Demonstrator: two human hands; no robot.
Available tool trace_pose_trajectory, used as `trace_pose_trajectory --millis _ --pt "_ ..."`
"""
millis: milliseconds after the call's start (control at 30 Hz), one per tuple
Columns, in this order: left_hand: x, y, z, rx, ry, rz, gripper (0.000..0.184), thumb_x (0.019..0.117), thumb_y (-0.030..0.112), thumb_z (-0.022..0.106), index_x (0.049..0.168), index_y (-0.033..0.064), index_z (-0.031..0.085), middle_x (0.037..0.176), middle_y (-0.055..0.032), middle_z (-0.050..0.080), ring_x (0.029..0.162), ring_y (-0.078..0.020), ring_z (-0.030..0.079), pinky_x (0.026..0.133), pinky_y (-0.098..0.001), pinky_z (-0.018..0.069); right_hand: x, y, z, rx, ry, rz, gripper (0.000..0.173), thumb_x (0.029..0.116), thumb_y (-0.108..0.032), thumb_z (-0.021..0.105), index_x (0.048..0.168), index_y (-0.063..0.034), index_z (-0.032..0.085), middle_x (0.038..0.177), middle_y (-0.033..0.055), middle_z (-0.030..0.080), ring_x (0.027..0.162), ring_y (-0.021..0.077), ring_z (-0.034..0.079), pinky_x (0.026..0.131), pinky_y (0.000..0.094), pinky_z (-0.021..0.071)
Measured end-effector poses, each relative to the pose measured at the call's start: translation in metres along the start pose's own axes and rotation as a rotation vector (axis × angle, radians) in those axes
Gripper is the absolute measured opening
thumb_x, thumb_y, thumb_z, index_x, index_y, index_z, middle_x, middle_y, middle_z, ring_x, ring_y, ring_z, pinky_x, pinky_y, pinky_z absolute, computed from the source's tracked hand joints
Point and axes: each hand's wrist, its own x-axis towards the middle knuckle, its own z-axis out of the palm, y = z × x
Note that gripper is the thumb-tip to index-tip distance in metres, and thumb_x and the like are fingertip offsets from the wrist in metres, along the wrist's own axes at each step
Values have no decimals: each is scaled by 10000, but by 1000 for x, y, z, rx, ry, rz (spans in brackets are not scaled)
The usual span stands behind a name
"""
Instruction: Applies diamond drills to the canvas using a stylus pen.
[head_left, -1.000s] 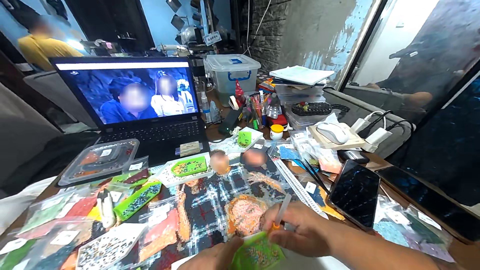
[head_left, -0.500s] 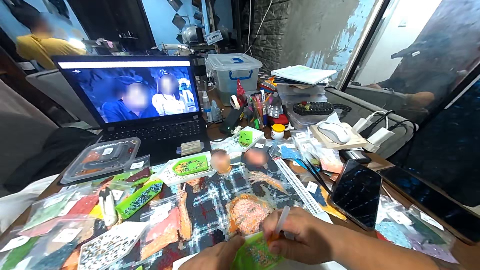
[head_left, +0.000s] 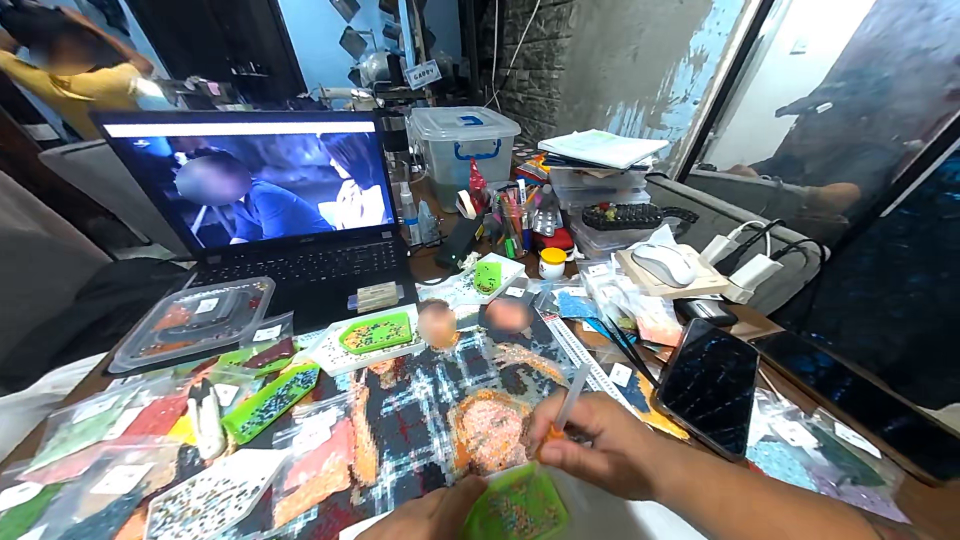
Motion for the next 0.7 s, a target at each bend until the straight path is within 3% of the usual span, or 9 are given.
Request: trace_pose_trajectory --millis 167,500,700 --pt "1 -1 -2 2 -28 19 558 947 311 733 1392 0 601 1085 -245 721 952 -434 710 833 -633 545 1 8 -8 -2 71 110 285 1072 -259 524 1090 6 628 828 24 627 699 -26 549 649 141 472" --pt "0 -5 0 12 -4 75 554 946 303 735 1384 -11 604 1052 -241 721 916 -420 712 816 -610 554 2 17 -6 -110 9 56 277 1077 -241 519 1113 14 620 785 72 590 665 40 529 631 170 457" --pt "-1 -6 1 16 4 85 552 945 306 737 1378 -11 608 1046 -238 719 900 -413 711 804 -597 557 3 16 -4 -136 -14 54 269 1082 -235 512 1123 9 618 812 97 629 681 73 571 649 204 491"
